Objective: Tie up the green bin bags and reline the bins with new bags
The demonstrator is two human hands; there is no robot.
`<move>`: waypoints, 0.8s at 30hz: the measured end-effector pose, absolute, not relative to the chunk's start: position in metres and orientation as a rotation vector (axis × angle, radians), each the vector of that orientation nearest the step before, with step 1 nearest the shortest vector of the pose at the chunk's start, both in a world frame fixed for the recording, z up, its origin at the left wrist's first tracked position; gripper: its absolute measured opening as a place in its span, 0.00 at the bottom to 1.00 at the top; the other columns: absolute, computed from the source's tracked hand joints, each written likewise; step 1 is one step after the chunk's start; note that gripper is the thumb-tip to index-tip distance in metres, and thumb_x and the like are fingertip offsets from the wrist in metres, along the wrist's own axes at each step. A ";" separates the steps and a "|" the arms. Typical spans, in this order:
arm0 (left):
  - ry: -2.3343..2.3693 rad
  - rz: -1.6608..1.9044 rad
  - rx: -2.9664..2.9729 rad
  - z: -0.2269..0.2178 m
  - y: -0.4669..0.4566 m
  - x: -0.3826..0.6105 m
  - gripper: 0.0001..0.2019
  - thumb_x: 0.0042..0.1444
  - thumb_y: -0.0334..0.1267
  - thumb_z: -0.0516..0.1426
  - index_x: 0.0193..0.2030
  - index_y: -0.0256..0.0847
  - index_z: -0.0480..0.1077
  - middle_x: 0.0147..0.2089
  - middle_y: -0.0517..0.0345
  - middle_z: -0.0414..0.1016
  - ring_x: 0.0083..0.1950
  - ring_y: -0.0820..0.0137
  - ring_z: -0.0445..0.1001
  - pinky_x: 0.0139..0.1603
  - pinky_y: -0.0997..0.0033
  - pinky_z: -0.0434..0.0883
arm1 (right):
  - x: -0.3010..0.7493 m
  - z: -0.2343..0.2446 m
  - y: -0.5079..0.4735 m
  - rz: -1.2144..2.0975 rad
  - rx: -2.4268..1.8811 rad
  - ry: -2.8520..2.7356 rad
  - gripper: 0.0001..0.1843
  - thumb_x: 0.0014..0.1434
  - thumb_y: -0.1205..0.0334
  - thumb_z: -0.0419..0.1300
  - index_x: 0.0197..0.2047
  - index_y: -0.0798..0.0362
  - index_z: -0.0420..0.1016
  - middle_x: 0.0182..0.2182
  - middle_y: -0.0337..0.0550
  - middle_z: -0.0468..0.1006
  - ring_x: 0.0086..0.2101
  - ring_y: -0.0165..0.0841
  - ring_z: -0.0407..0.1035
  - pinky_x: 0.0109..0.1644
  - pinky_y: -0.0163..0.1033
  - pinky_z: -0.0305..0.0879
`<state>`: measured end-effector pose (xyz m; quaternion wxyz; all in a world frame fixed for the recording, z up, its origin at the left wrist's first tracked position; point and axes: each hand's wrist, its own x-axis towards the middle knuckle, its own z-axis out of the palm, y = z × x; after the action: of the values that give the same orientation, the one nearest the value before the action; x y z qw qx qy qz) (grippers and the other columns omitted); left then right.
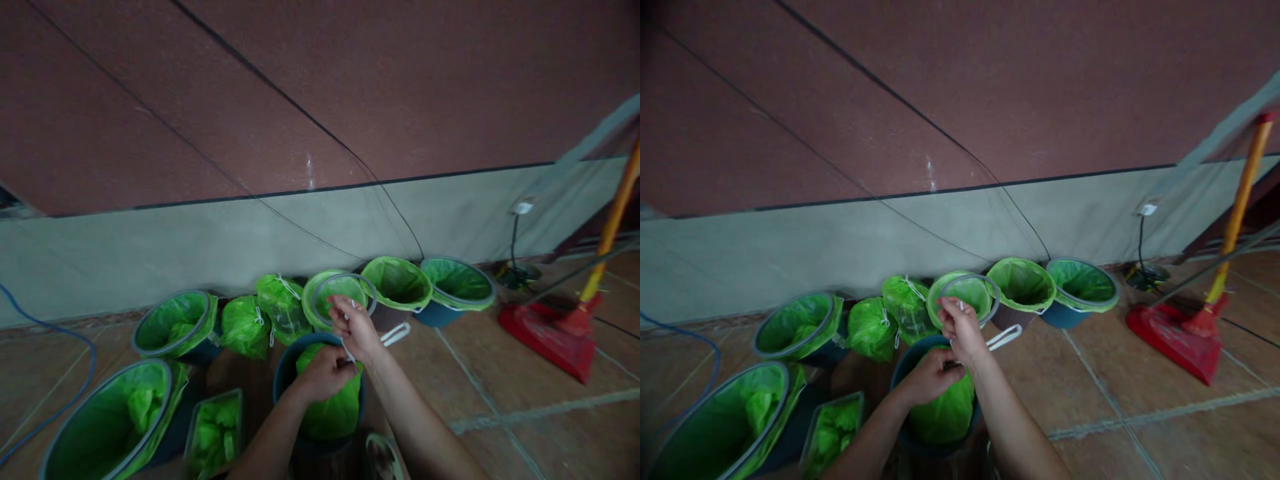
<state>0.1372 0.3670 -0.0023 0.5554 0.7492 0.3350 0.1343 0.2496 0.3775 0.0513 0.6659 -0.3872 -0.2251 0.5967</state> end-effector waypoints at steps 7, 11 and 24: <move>0.960 0.423 1.579 -0.011 0.384 0.134 0.16 0.56 0.44 0.51 0.30 0.35 0.74 0.24 0.59 0.70 0.25 0.74 0.62 0.29 0.73 0.58 | 0.269 0.018 0.373 1.152 -1.454 -0.945 0.21 0.58 0.41 0.56 0.40 0.51 0.72 0.30 0.41 0.76 0.32 0.33 0.70 0.37 0.36 0.63; 1.137 0.485 1.496 -0.023 0.399 0.127 0.16 0.55 0.43 0.50 0.25 0.36 0.72 0.22 0.58 0.70 0.23 0.74 0.62 0.27 0.73 0.57 | 0.279 -0.003 0.364 0.853 -1.868 -1.459 0.17 0.59 0.49 0.55 0.28 0.51 0.74 0.23 0.42 0.74 0.28 0.33 0.68 0.34 0.37 0.57; 1.061 0.580 1.244 -0.001 0.402 0.119 0.08 0.47 0.34 0.56 0.27 0.34 0.76 0.24 0.58 0.73 0.26 0.75 0.68 0.30 0.75 0.63 | 0.279 0.017 0.352 1.421 -1.385 -1.372 0.12 0.48 0.54 0.62 0.26 0.55 0.73 0.17 0.33 0.65 0.20 0.24 0.55 0.25 0.32 0.49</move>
<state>0.1195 0.4019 -0.0009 0.6468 0.5470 0.4663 0.2548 0.2792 0.3519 0.0174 0.3564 -0.5365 -0.5314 0.5503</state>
